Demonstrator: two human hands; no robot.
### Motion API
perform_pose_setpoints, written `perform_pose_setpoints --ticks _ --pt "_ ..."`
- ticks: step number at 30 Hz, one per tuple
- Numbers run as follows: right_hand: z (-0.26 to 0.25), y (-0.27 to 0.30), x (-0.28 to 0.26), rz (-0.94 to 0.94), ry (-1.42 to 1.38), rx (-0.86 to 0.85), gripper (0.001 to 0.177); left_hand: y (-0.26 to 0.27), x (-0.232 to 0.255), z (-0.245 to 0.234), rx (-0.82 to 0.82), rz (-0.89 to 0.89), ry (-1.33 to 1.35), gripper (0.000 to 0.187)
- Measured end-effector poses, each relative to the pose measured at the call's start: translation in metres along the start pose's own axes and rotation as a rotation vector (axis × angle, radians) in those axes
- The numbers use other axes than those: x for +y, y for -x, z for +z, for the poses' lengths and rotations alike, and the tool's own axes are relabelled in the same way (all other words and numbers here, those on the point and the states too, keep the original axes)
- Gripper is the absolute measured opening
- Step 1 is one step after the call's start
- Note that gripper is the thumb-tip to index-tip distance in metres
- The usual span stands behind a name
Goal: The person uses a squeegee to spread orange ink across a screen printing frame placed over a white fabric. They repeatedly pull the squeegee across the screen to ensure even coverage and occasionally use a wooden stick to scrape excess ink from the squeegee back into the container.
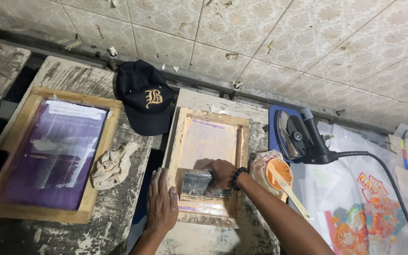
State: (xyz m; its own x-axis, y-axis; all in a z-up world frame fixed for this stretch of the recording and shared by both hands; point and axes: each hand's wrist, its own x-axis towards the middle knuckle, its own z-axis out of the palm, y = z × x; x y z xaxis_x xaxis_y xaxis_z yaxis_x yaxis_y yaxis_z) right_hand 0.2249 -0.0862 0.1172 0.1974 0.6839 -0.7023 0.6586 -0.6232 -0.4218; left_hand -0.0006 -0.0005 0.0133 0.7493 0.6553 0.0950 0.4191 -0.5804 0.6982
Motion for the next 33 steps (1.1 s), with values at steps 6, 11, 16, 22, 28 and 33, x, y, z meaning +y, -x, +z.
perform_pose_setpoints --ticks 6,11,16,22,28,33 --pt "-0.025 -0.041 0.037 0.032 0.034 0.172 0.063 0.000 -0.001 0.001 -0.025 -0.012 -0.006 0.056" --pt "-0.058 -0.065 0.053 0.027 0.067 0.251 0.066 -0.005 0.001 -0.002 -0.031 -0.044 0.006 0.056" --pt "-0.079 -0.068 0.053 0.197 -0.062 0.305 0.095 -0.003 0.001 0.000 -0.034 -0.028 -0.020 0.058" --pt "-0.085 -0.057 0.059 0.212 -0.034 0.499 0.035 -0.002 -0.003 0.002 -0.037 -0.024 -0.040 0.058" --pt "-0.072 -0.006 0.057 0.230 -0.523 0.783 0.047 -0.001 -0.007 0.007 0.004 0.000 -0.049 0.057" --pt "-0.057 0.041 0.036 0.269 -0.771 0.798 0.079 0.000 -0.008 0.009 0.061 0.058 -0.047 0.057"
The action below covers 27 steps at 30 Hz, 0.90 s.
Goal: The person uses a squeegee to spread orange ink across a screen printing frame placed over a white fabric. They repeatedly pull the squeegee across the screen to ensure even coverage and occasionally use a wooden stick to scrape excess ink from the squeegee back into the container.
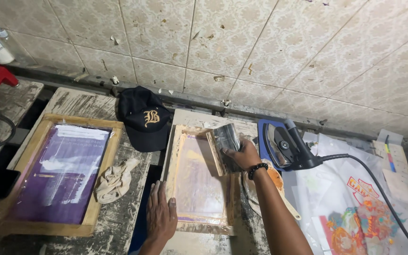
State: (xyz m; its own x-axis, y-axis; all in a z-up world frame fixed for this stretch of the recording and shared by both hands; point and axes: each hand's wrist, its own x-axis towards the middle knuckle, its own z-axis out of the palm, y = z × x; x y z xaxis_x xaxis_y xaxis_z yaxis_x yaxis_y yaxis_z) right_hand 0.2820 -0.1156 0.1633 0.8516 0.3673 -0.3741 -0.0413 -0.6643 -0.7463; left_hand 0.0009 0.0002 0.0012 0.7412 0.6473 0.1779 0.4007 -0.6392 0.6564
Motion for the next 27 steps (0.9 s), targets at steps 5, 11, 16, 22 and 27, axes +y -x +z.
perform_pose_setpoints --ticks 5,11,16,22,27 --pt "0.002 0.026 0.011 0.191 -0.190 -0.043 0.085 -0.001 -0.002 0.003 0.013 -0.007 -0.036 0.058" --pt "0.006 0.051 0.010 0.248 -0.267 -0.045 0.087 0.003 -0.003 0.004 -0.009 -0.006 -0.058 0.058" --pt "0.011 0.055 0.023 0.336 -0.493 -0.068 0.080 0.005 0.000 0.005 0.051 0.014 -0.319 0.067" --pt "0.032 0.061 0.053 0.429 -0.760 0.020 0.032 0.032 0.047 0.002 -0.277 -0.033 0.020 0.052" --pt "0.054 0.104 0.016 0.346 -1.073 0.090 0.054 0.026 0.107 0.011 -0.472 -0.375 0.665 0.049"
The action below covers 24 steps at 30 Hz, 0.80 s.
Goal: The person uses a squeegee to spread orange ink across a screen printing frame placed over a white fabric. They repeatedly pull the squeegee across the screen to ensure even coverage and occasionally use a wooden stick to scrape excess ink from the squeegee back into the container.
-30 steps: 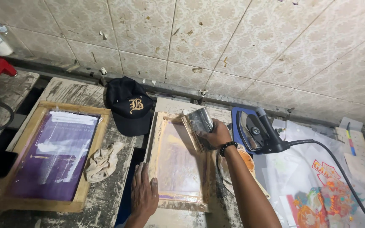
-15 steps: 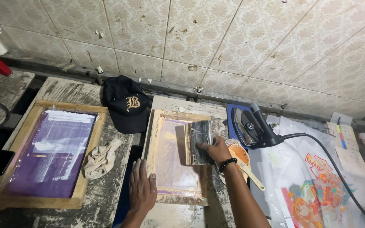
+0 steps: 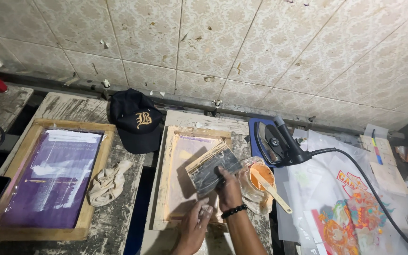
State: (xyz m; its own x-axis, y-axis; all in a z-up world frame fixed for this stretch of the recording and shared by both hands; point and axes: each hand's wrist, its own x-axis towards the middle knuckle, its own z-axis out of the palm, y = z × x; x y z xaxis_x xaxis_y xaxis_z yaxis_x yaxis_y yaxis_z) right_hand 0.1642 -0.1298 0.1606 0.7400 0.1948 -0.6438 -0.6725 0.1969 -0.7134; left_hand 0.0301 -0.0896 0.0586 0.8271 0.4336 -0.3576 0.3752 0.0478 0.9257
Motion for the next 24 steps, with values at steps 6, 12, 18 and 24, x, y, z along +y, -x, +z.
perform_pose_setpoints --ticks 6,12,18,24 --pt "0.003 0.032 0.042 -0.086 0.030 0.099 0.032 -0.017 0.049 0.005 0.098 -0.421 0.349 0.099" --pt "-0.025 0.058 0.061 -0.204 0.248 -0.090 0.054 -0.027 0.099 -0.022 0.237 -0.630 0.762 0.075" --pt "-0.104 0.084 -0.006 -0.079 0.768 -0.106 0.081 -0.057 0.052 -0.031 0.119 -0.601 1.120 0.049" --pt "-0.165 0.050 -0.081 -0.579 1.482 0.504 0.060 -0.090 -0.040 -0.030 -0.579 -0.382 1.502 0.038"
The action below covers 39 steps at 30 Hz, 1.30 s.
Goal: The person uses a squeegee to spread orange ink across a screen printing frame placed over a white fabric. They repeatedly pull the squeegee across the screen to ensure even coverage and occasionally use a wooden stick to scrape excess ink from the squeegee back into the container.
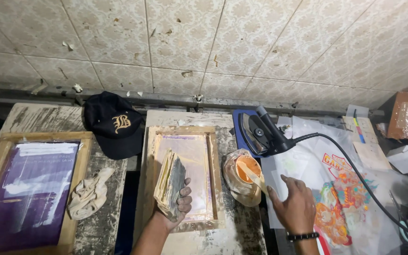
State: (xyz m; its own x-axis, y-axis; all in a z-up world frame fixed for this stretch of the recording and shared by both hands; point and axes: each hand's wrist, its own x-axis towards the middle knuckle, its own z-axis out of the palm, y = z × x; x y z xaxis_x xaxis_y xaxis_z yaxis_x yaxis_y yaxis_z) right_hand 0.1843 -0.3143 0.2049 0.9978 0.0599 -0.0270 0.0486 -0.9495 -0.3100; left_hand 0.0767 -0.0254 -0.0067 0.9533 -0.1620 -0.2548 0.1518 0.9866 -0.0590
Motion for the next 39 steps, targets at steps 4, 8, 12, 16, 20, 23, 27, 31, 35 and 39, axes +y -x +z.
perform_pose_setpoints --ticks 4,8,12,16,20,23,27,31,35,39 --pt "0.017 -0.047 0.020 0.125 0.283 -0.405 0.077 0.004 0.003 0.057 0.602 0.151 -0.358 0.053" --pt "0.033 -0.051 0.030 0.102 0.283 -0.469 0.061 0.025 0.000 0.109 0.877 0.238 -1.002 0.072" --pt "0.038 -0.054 0.026 0.026 0.179 -0.459 0.050 0.025 0.006 0.104 0.958 0.306 -1.133 0.081" --pt "0.019 -0.052 0.003 0.006 0.074 -0.429 0.035 0.025 0.007 0.102 0.950 0.337 -1.190 0.081" --pt "0.002 -0.047 0.015 -0.029 0.094 -0.465 0.030 0.025 0.008 0.094 0.933 0.373 -1.295 0.081" --pt "-0.024 -0.033 0.021 -0.118 0.012 -0.394 0.027 0.025 0.010 0.085 0.882 0.516 -1.436 0.075" --pt "-0.041 -0.008 0.000 -0.053 -0.497 -0.462 0.011 0.036 0.007 0.106 0.832 0.465 -1.615 0.041" --pt "-0.016 -0.004 -0.007 -0.194 -0.507 -0.429 0.015 0.042 0.006 0.125 0.849 0.271 -1.651 0.075" --pt "-0.013 -0.006 -0.034 -0.330 -0.482 -0.354 0.028 0.037 0.013 0.118 0.815 0.384 -1.698 0.054" --pt "-0.002 -0.016 -0.037 -0.609 -0.308 -0.179 0.033 0.043 0.014 0.135 0.796 0.343 -1.664 0.043"
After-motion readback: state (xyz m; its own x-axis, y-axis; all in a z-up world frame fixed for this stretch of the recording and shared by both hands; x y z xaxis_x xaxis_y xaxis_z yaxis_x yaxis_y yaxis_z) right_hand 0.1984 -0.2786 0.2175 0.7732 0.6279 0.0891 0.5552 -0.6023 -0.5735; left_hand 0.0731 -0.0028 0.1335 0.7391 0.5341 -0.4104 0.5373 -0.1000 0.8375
